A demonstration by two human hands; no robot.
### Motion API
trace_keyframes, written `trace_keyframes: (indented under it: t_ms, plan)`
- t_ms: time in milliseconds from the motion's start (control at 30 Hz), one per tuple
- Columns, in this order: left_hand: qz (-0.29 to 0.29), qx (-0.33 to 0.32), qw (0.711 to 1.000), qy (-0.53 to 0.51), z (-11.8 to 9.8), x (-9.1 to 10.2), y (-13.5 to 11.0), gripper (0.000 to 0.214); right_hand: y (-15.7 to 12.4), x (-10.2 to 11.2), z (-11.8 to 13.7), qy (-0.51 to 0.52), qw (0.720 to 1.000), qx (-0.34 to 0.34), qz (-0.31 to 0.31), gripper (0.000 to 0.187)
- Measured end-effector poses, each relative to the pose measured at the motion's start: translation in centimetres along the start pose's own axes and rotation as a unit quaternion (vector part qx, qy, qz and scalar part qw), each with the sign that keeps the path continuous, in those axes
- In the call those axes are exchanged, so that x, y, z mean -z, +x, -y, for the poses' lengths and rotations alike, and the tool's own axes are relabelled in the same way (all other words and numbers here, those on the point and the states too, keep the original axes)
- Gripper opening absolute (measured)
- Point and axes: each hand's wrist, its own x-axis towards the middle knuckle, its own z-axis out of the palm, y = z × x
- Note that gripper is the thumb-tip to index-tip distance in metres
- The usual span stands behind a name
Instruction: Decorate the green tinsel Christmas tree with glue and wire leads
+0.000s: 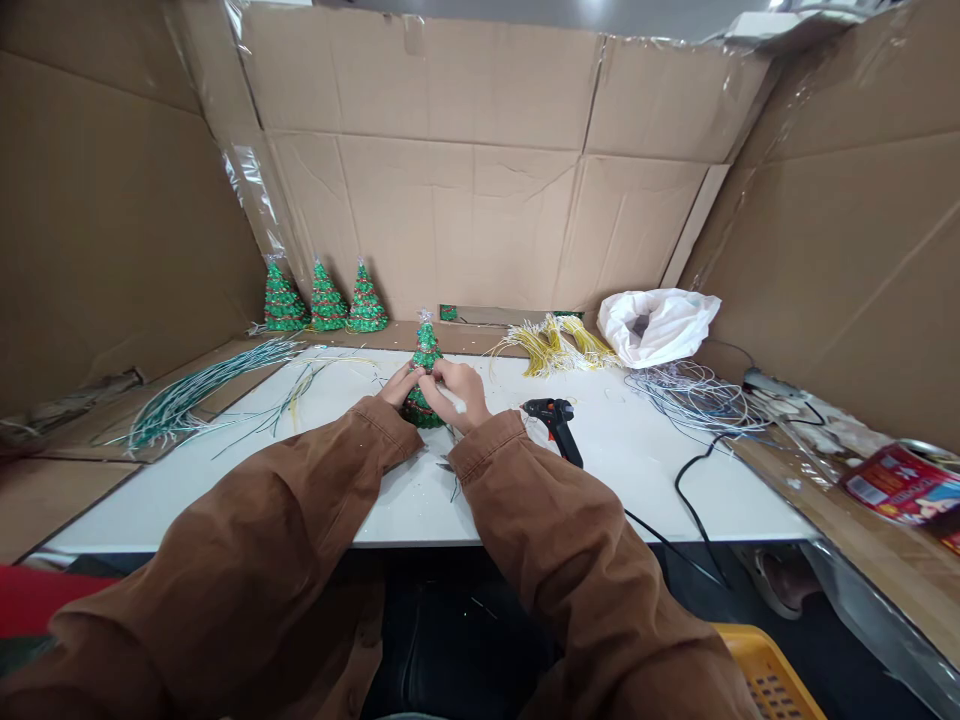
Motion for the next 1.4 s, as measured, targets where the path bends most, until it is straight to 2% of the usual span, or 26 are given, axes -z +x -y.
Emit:
trace_keyframes:
  t_ms: [367, 767, 1400]
  plan:
    - [-0.005, -0.009, 1.000, 0.002, 0.46, 0.05, 0.22, 0.066, 0.04, 0.02, 0.03, -0.002, 1.000, 0.000, -0.003, 0.024]
    - [-0.003, -0.001, 1.000, -0.001, -0.23, -0.13, -0.16, 0.063, -0.11, -0.17, 0.08, 0.022, 0.999, -0.021, -0.017, 0.024]
    - [-0.010, -0.007, 1.000, -0.013, 0.43, -0.13, 0.00, 0.061, -0.60, -0.55, 0.27, 0.012, 0.999, -0.033, -0.018, 0.021]
